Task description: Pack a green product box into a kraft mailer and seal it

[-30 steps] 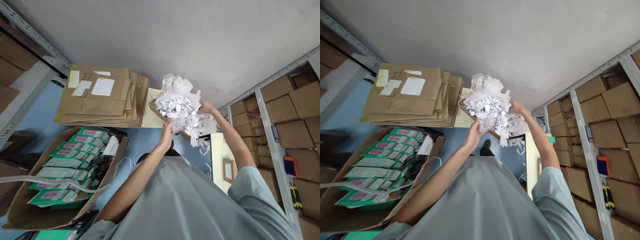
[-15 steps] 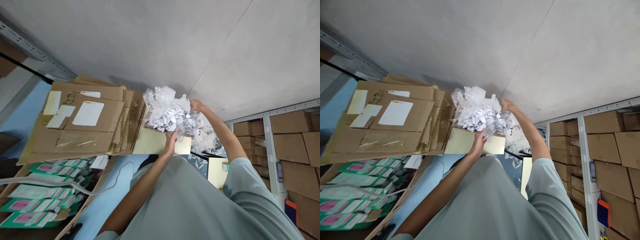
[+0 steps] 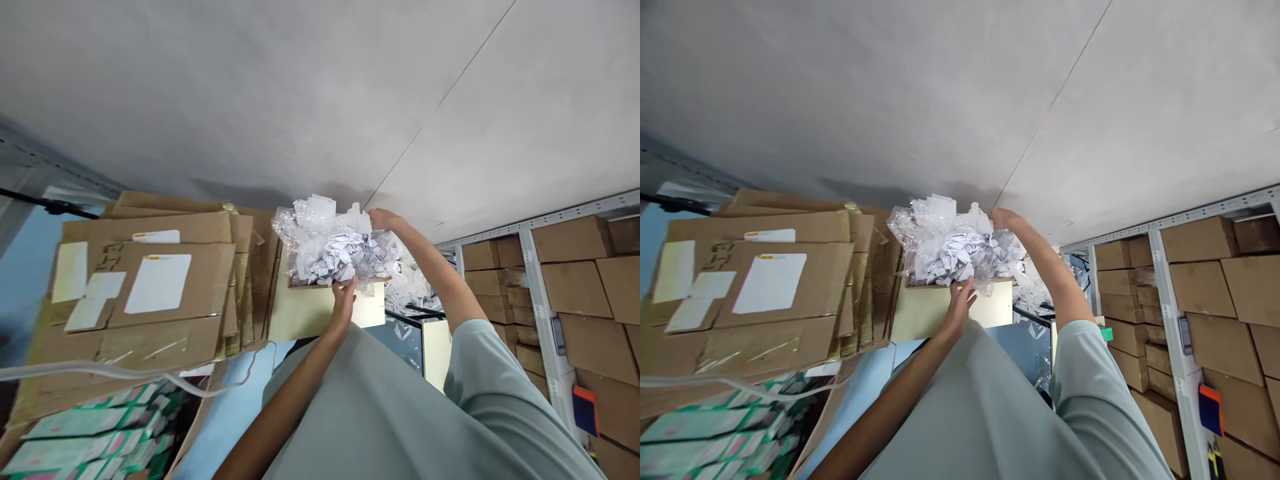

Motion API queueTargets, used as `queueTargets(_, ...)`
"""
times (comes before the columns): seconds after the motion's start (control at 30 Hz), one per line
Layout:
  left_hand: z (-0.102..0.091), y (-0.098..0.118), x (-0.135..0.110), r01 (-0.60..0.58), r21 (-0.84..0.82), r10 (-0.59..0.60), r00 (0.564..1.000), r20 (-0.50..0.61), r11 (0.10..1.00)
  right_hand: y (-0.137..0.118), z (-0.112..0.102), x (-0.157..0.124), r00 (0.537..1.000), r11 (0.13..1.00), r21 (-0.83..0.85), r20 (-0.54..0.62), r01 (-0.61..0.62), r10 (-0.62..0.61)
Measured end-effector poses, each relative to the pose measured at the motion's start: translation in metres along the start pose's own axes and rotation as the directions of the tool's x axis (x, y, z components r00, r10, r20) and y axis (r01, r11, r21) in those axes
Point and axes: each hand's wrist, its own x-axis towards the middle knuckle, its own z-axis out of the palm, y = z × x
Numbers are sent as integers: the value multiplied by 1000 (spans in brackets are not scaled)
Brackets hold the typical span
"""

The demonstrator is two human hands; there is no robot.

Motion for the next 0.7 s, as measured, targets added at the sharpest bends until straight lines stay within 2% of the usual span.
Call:
queueTargets(0.1, -13, -3, -8, 75, 43, -75, 997, -2, 996, 3, -8, -20, 999, 999, 18, 21, -33, 32)
queueTargets(0.17, -19, -6, -19, 132, 78, -133, 991, 14, 988, 9, -15, -39, 997, 997, 36, -12, -74, 74)
queueTargets(0.27, -18, -8, -42, 203, 115, -211, 975, 70, 972, 22, -24, -87, 980, 989, 114, -159, -99, 116)
queueTargets(0.33, -8, -10, -58, 192, 142, -209, 971, 118, 971, 30, -20, -137, 935, 974, 214, -322, -77, 145)
queueTargets(0.37, -1, -12, -66, 162, 163, -187, 971, 149, 973, 32, -14, -167, 893, 960, 273, -416, -59, 173)
queueTargets(0.4, 7, -14, -73, 120, 187, -155, 970, 185, 975, 32, -2, -201, 831, 941, 335, -513, -39, 218)
queueTargets(0.47, 25, -21, -87, 17, 237, -82, 960, 269, 971, 26, 34, -275, 669, 884, 465, -670, 41, 321)
queueTargets(0.5, 35, -26, -93, -38, 256, -46, 949, 313, 966, 20, 58, -313, 587, 844, 532, -705, 68, 397)
queueTargets(0.6, 69, -53, -110, -193, 287, 56, 903, 426, 938, -5, 152, -423, 336, 685, 720, -675, 111, 657)
queueTargets(0.7, 108, -103, -124, -321, 328, 109, 842, 528, 888, -22, 260, -518, 122, 487, 869, -494, 83, 861)
